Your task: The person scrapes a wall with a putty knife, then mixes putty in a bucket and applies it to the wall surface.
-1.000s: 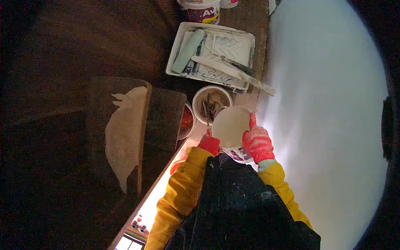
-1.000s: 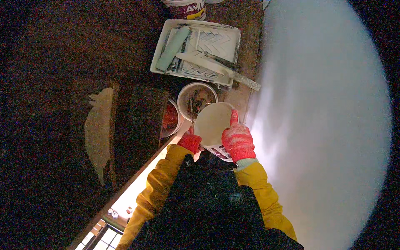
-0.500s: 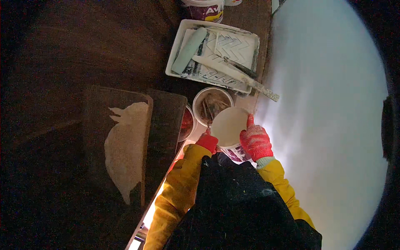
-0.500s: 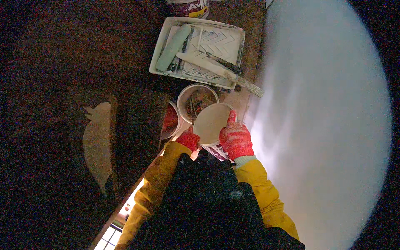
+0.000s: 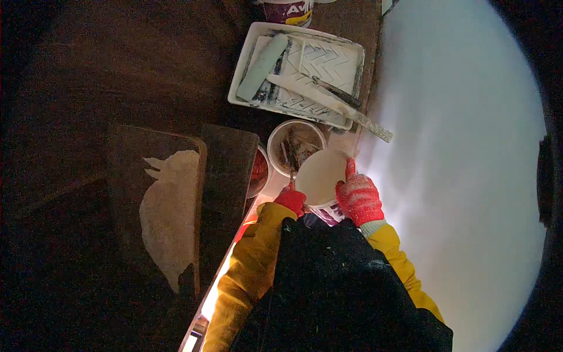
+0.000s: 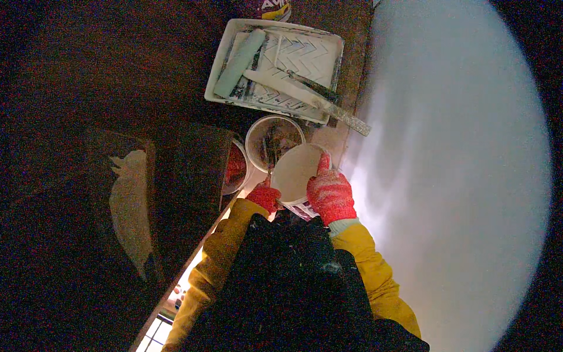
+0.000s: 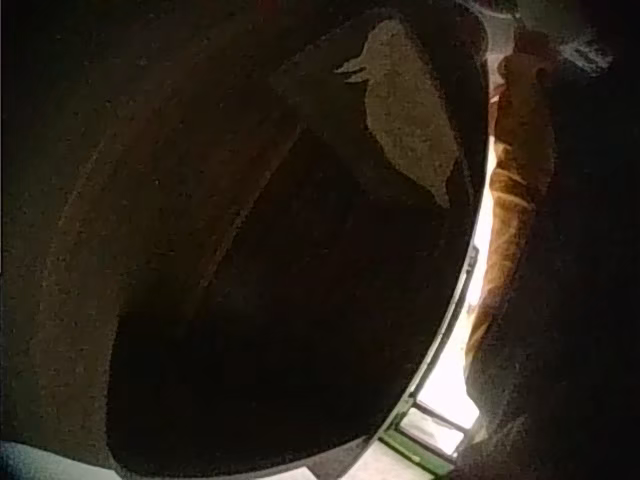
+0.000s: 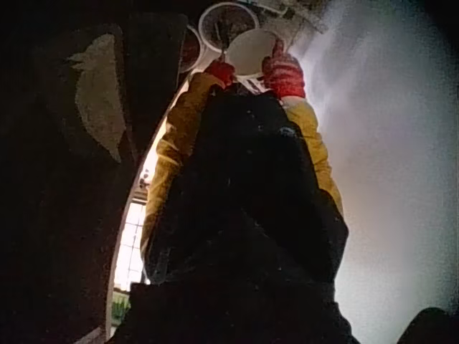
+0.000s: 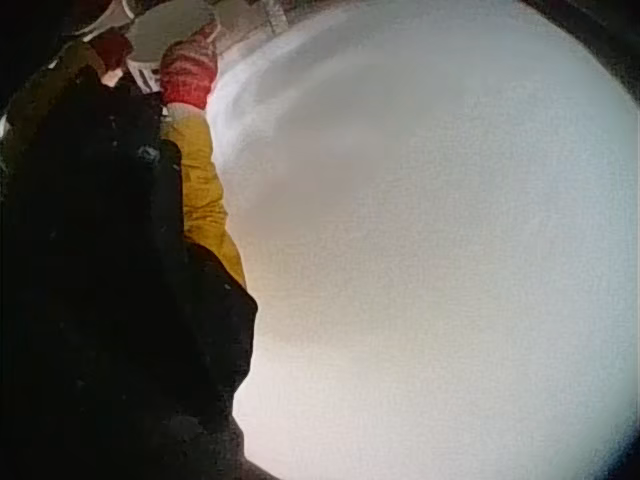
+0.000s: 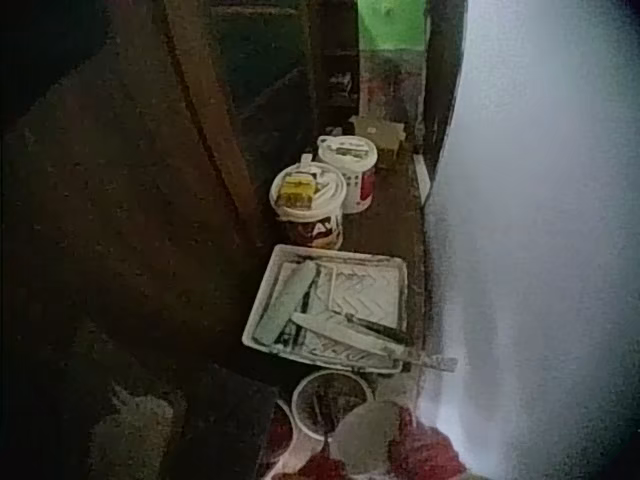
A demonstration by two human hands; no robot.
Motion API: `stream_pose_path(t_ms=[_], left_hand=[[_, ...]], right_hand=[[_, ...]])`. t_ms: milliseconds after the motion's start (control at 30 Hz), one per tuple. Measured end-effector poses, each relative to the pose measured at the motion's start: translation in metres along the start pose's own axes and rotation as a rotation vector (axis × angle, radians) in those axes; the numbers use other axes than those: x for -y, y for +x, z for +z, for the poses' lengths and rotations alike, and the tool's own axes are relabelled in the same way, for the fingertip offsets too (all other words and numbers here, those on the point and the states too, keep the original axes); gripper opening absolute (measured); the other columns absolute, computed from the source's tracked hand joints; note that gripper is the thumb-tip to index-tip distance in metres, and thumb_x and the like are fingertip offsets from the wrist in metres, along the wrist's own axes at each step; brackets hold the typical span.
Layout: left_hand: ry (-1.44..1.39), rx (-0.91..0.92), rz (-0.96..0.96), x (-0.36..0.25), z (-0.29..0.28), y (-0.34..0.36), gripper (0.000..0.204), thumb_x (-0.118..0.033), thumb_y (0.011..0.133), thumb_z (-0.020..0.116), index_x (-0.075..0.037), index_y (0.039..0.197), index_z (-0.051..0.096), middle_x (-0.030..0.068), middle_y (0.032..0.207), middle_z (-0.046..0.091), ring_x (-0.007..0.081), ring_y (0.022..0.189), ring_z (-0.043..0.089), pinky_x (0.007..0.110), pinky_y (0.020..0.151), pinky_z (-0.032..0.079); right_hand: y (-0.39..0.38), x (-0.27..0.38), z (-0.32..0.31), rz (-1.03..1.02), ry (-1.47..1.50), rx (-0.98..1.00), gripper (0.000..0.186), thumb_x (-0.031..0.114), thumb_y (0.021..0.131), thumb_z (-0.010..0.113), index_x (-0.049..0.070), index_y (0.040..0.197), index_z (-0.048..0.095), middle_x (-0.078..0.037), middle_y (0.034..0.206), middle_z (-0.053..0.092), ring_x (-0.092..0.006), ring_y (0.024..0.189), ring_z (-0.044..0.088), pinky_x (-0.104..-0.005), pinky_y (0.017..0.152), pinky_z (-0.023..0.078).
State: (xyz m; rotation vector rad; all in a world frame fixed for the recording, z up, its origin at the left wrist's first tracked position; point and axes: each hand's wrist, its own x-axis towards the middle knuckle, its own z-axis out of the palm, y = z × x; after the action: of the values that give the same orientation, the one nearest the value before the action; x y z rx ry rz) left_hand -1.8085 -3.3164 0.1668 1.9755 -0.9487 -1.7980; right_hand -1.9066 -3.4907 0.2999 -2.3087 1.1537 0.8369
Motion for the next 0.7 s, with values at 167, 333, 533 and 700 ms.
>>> stream_pose_path(t_ms=[167, 333, 533, 700], left_hand=[[0.486, -0.195, 0.158, -0.012, 0.003, -0.01, 0.021, -0.018, 0.068, 0.065, -0.008, 0.086, 0.062, 0.0197, 0.096, 0.058, 0.0292, 0.08, 0.061, 0.041, 0.066, 0.052], [0.18, -0.2, 0.204, 0.026, 0.018, 0.007, 0.027, -0.015, 0.068, 0.065, -0.007, 0.093, 0.059, 0.0182, 0.097, 0.058, 0.0274, 0.079, 0.061, 0.039, 0.066, 0.052], [0.041, -0.204, 0.229, 0.037, 0.024, 0.012, 0.035, -0.012, 0.068, 0.065, -0.007, 0.102, 0.055, 0.0164, 0.099, 0.059, 0.0252, 0.079, 0.061, 0.037, 0.065, 0.051], [-0.017, -0.193, 0.254, 0.043, 0.025, 0.019, 0.042, -0.008, 0.068, 0.064, -0.006, 0.109, 0.052, 0.0149, 0.1, 0.06, 0.0234, 0.079, 0.06, 0.035, 0.064, 0.051]], right_hand=[[0.002, 0.003, -0.001, 0.0, 0.045, -0.024, 0.065, 0.03, 0.082, 0.046, 0.0, 0.136, 0.025, -0.024, 0.089, 0.062, -0.0377, 0.084, 0.06, -0.0471, 0.076, 0.047], [0.003, 0.005, 0.004, -0.049, 0.017, -0.065, 0.063, 0.029, 0.082, 0.047, 0.003, 0.136, 0.028, -0.024, 0.088, 0.062, -0.0387, 0.081, 0.061, -0.0471, 0.074, 0.048], [-0.002, 0.007, -0.002, -0.039, 0.071, -0.031, 0.06, 0.033, 0.078, 0.058, 0.007, 0.129, 0.04, -0.023, 0.105, 0.056, -0.0375, 0.095, 0.057, -0.0448, 0.078, 0.048], [-0.005, -0.018, 0.001, -0.326, 0.335, -0.083, 0.063, 0.026, 0.064, 0.075, 0.009, 0.12, 0.051, -0.02, 0.12, 0.046, -0.037, 0.107, 0.05, -0.0425, 0.083, 0.047]])
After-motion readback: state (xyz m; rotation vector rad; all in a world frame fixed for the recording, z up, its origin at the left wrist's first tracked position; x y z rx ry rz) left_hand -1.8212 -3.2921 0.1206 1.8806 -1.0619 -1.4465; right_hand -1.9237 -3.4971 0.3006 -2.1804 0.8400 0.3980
